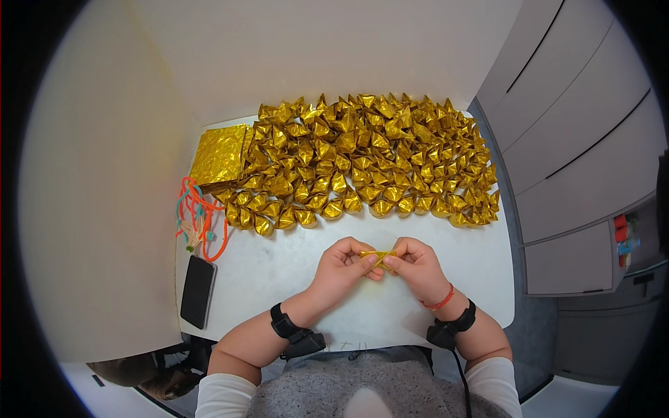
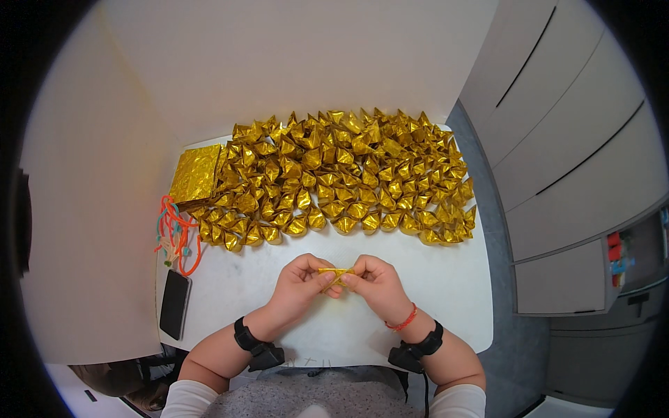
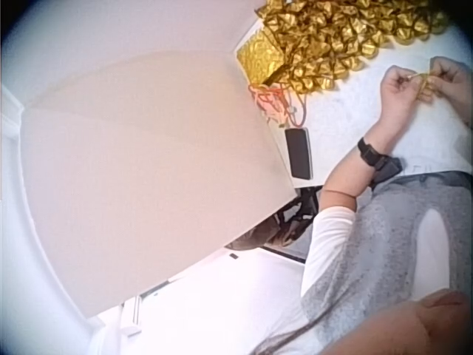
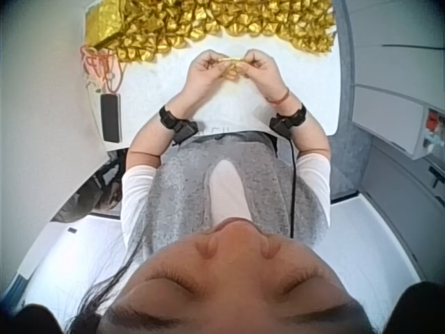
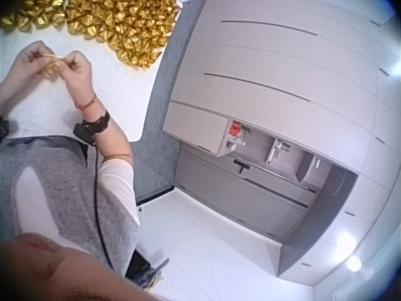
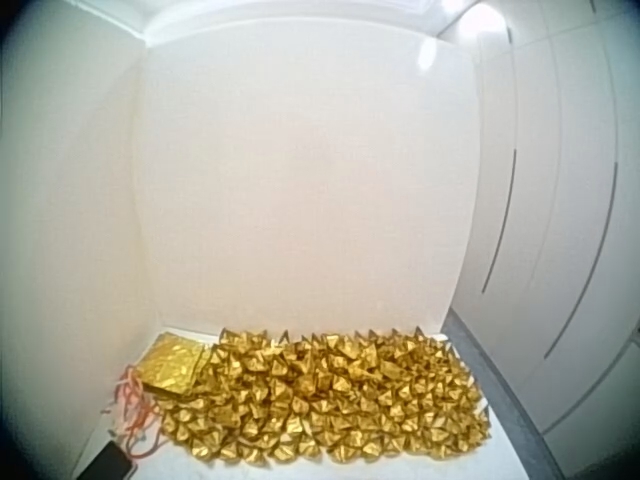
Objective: Folding square sheets of gold paper into small decorative 3D shapes.
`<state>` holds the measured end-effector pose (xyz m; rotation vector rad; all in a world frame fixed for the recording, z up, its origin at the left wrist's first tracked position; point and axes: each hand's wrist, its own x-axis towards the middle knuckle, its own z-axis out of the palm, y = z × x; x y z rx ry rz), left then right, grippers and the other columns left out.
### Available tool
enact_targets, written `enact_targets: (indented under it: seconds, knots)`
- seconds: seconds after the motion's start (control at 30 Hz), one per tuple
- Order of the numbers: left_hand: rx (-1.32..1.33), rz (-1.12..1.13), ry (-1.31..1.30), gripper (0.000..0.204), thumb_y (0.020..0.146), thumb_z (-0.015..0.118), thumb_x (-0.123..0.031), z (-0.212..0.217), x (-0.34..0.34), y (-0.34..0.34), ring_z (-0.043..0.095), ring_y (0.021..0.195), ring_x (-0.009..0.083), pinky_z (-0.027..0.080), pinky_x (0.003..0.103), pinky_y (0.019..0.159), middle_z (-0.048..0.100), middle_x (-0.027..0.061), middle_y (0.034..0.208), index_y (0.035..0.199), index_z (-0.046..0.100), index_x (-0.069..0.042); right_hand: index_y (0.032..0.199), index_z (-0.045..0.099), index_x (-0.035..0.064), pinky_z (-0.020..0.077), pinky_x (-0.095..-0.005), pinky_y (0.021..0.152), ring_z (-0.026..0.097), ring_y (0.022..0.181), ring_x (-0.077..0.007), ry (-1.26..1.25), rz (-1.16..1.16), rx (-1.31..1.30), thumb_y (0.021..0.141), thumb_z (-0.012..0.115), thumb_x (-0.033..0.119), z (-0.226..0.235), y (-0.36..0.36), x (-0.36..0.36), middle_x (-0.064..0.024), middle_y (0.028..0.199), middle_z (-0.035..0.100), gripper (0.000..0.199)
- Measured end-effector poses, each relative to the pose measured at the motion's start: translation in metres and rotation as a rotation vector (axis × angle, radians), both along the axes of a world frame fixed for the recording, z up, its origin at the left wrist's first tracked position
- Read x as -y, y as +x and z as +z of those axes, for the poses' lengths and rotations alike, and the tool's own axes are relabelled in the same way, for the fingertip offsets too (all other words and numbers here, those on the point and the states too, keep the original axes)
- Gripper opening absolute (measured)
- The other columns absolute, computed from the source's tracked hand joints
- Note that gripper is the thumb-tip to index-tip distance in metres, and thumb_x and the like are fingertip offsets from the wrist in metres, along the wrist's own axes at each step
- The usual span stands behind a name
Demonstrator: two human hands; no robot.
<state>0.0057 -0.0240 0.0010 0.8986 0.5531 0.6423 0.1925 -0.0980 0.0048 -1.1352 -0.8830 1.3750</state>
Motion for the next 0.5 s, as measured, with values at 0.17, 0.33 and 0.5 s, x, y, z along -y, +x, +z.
enact_targets:
  seconds: [0.17, 0.33, 0.5]
  knots:
    - [-0.017, -0.014, 0.013, 0.01, 0.097, 0.066, -0.005, 0.001, -0.001, -0.002, 0.072, 0.084, 0.0171, 0.06, 0.029, 0.076, 0.071, 0.013, 0.097, 0.103, 0.06, 0.001, 0.085, 0.057, 0.0063, 0.0411, -0.019, 0.062, 0.049, 0.07, -0.0016, -0.057, 0.024, 0.031, 0.096, 0.068, 0.009, 0.003, 0.0, 0.0, 0.0042, 0.076, 0.056, 0.016]
    - [-0.066, -0.094, -0.027, 0.01, 0.095, 0.068, -0.004, 0.0, -0.003, -0.002, 0.071, 0.083, 0.0152, 0.059, 0.027, 0.075, 0.072, 0.0127, 0.095, 0.101, 0.062, 0.001, 0.089, 0.06, 0.0044, 0.0404, -0.0217, 0.058, 0.048, 0.066, -0.0031, 0.114, -0.039, 0.265, 0.096, 0.068, 0.012, -0.009, -0.001, 0.005, 0.0023, 0.073, 0.055, 0.013]
    - [-0.158, -0.022, 0.157, 0.007, 0.093, 0.07, -0.003, 0.0, -0.003, -0.006, 0.069, 0.078, 0.0142, 0.057, 0.025, 0.071, 0.072, 0.0126, 0.093, 0.096, 0.065, 0.002, 0.093, 0.065, 0.003, 0.0452, -0.0307, 0.065, 0.055, 0.073, -0.0171, 0.407, -0.171, 0.736, 0.087, 0.071, 0.004, 0.019, -0.011, -0.005, -0.0053, 0.082, 0.059, 0.009]
